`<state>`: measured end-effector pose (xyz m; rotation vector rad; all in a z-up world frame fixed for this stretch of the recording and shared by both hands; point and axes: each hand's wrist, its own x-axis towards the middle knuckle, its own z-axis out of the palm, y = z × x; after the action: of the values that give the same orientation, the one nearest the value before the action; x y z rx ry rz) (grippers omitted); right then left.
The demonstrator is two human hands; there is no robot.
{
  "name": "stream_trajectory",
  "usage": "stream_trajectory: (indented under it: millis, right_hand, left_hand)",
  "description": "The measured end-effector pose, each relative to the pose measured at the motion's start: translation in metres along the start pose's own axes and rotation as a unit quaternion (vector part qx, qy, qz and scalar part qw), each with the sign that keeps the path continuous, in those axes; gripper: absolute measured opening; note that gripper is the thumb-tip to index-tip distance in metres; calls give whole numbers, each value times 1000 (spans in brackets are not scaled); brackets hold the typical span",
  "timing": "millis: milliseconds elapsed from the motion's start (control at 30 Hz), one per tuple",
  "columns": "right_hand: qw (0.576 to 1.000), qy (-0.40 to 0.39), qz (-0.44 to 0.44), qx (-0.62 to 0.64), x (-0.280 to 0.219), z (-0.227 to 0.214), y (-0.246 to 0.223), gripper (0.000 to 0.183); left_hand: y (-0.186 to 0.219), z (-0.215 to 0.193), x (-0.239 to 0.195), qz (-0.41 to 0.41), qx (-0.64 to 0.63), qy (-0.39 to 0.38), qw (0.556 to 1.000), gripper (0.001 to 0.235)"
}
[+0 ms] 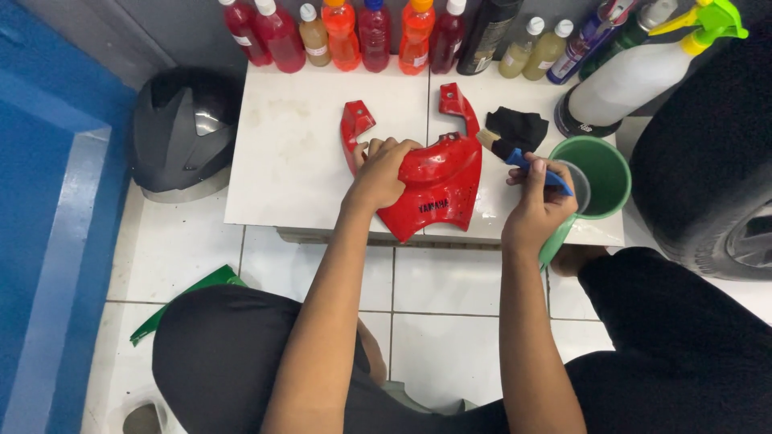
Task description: The person paints a red motorcycle front fender with black paint using a small brush. They repeatedly dip the brush into a green mug containing paint and apply it to the edges and surface of the fender, which rests on a white table.
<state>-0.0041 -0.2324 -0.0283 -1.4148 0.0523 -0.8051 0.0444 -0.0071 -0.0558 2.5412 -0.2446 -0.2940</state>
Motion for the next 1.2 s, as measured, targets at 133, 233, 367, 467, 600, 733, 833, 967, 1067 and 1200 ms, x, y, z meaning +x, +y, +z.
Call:
stream_trajectory:
  millis: [133,233,367,467,600,733,833,967,1067,1200]
  right_hand:
    - [1000,-6,5,-3,5,-4,-9,22]
    - [999,-9,27,16,10,-9,-10,20]
    - [997,-23,59,42,19,-20,-10,19]
    - [994,-33,80,59,37,-41,-8,19]
    - [991,-61,104,56,55,-67,-53,14]
    - [992,-30,116,37,70,-88,-70,14]
    - [992,-53,117,-15,82,-91,-85,19]
    - [947,-222,51,-228,109,-81,-111,14]
    - [871,-312,61,-374,127,-60,-117,11]
    - [710,-445,148,-525,156,-37,-109,25]
  left_hand:
    - [4,6,4,0,1,15,1000,69]
    - [11,3,5,-3,5,35,999,72]
    - [18,3,7,-11,0,39,999,76]
    - [35,-9,2,-19,-8,26,999,83]
    - [41,1,12,31,55,33,997,98]
    - [86,1,10,69,-42,-11,997,93]
    - [124,15,8,100,-69,-96,988,80]
    - [172,34,-4,70,-95,-239,964,83]
    - [185,58,-13,34,-118,-304,945,107]
    - [190,90,-19,20,-189,-291,938,112]
